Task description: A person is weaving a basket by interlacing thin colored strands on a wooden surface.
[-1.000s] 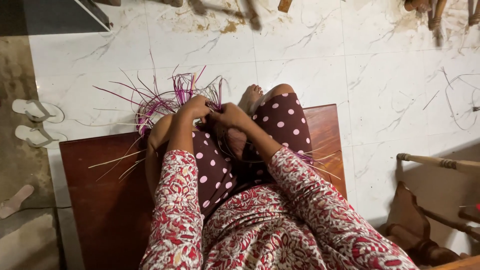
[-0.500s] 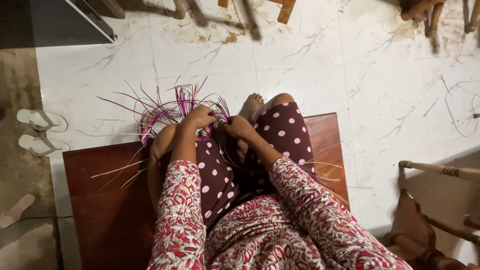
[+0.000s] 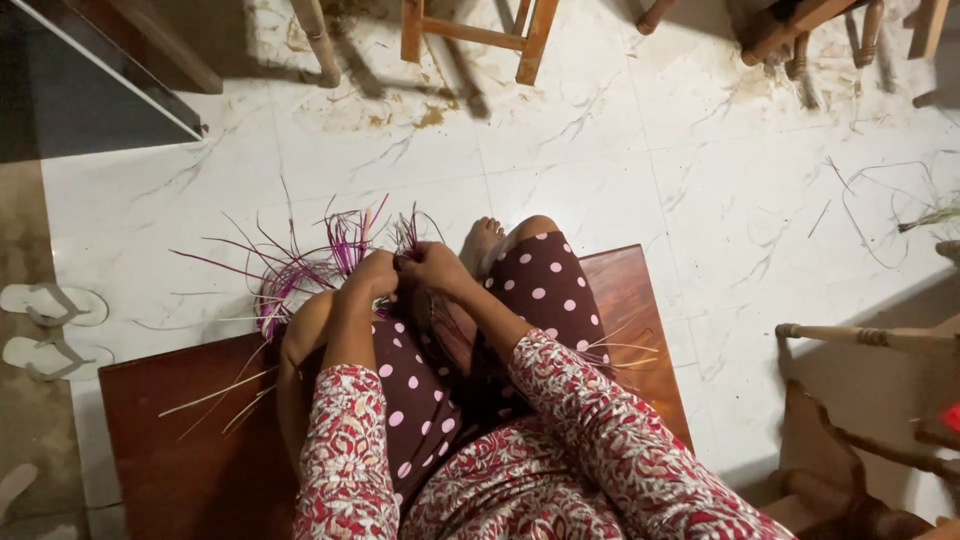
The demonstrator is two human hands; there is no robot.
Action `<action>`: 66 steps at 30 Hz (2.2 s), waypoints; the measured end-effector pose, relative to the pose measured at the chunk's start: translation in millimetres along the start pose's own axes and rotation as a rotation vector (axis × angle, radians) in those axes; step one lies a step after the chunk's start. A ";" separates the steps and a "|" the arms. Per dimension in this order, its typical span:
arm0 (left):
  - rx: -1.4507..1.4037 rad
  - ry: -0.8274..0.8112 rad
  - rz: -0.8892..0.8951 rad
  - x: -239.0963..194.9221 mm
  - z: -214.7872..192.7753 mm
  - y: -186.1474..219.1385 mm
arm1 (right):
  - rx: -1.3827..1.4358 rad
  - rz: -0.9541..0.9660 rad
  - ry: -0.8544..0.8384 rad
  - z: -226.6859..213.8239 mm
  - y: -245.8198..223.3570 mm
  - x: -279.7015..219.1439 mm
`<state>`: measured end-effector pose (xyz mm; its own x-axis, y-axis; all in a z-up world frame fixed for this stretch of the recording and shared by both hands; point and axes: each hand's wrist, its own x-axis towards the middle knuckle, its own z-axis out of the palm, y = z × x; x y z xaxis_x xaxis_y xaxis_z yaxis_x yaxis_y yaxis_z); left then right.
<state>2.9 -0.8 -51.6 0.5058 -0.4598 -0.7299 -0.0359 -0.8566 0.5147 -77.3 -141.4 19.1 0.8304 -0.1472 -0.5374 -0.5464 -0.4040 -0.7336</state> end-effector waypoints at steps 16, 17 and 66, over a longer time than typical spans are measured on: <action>-0.020 0.002 -0.001 -43.5 -19.4 34.1 | -0.421 -0.236 0.084 4.0 28.3 28.4; -0.040 0.004 0.002 -47.0 -20.4 37.1 | -0.398 -0.194 0.111 2.1 24.2 22.8; -0.025 0.022 0.010 -16.8 -8.3 8.6 | -0.008 0.084 0.175 11.5 11.7 -22.5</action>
<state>1.3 1.5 -31.3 0.5240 -0.4630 -0.7149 -0.0196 -0.8457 0.5334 -103.6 -132.5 17.8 0.7886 -0.3348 -0.5159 -0.6143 -0.3908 -0.6855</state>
